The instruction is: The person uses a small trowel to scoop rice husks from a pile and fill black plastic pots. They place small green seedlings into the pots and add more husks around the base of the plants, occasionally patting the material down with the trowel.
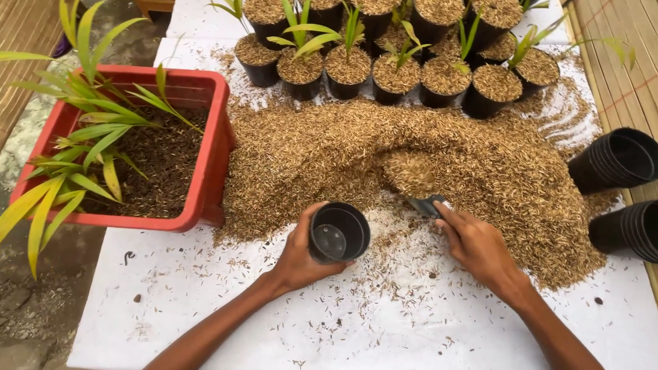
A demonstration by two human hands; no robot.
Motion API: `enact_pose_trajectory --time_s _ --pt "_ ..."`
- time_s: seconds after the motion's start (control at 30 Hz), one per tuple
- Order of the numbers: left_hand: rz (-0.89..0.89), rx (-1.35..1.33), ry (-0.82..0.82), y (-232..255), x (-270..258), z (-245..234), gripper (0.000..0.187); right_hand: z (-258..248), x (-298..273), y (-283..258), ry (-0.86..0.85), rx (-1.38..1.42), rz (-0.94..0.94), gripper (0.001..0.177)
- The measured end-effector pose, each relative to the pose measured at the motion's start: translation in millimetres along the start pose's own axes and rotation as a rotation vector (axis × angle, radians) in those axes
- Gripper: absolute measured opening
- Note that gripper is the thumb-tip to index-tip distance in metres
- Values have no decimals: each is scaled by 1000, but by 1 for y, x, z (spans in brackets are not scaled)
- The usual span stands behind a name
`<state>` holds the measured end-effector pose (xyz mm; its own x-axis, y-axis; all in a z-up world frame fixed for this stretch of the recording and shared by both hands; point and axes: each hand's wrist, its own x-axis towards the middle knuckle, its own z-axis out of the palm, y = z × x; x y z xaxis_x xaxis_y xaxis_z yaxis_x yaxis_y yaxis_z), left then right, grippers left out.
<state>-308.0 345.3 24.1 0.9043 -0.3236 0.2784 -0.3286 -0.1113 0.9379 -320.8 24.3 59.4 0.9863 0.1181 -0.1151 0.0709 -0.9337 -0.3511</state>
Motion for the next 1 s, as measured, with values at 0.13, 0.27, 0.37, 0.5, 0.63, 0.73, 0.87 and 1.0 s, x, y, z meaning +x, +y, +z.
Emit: enact_pose_trajectory --time_s 0.13,0.27,0.37,0.5,0.63,0.73,0.87,1.0 --pt "-77 -100 -102 1 6 19 98 -14 -3 25 75 -109 8 38" --pt "-177 -102 -209 7 20 35 113 -34 -6 35 79 -147 -23 40" --pt "-197 -116 -226 0 35 45 115 -50 -10 33 97 -150 -98 46" --pt "-223 -216 -198 4 59 51 105 -78 -13 8 54 -178 -134 44" --pt "-199 -159 -204 -2 66 58 100 -89 1 -13 -44 -147 -92 45" --pt "-111 -104 -226 -9 65 64 97 -93 13 -29 -70 115 -132 46" --pt "-129 -116 -176 -20 59 65 96 -90 25 -44 112 513 -279 48" --pt "-94 -144 -176 -19 55 69 95 -67 39 -60 76 573 -417 28"
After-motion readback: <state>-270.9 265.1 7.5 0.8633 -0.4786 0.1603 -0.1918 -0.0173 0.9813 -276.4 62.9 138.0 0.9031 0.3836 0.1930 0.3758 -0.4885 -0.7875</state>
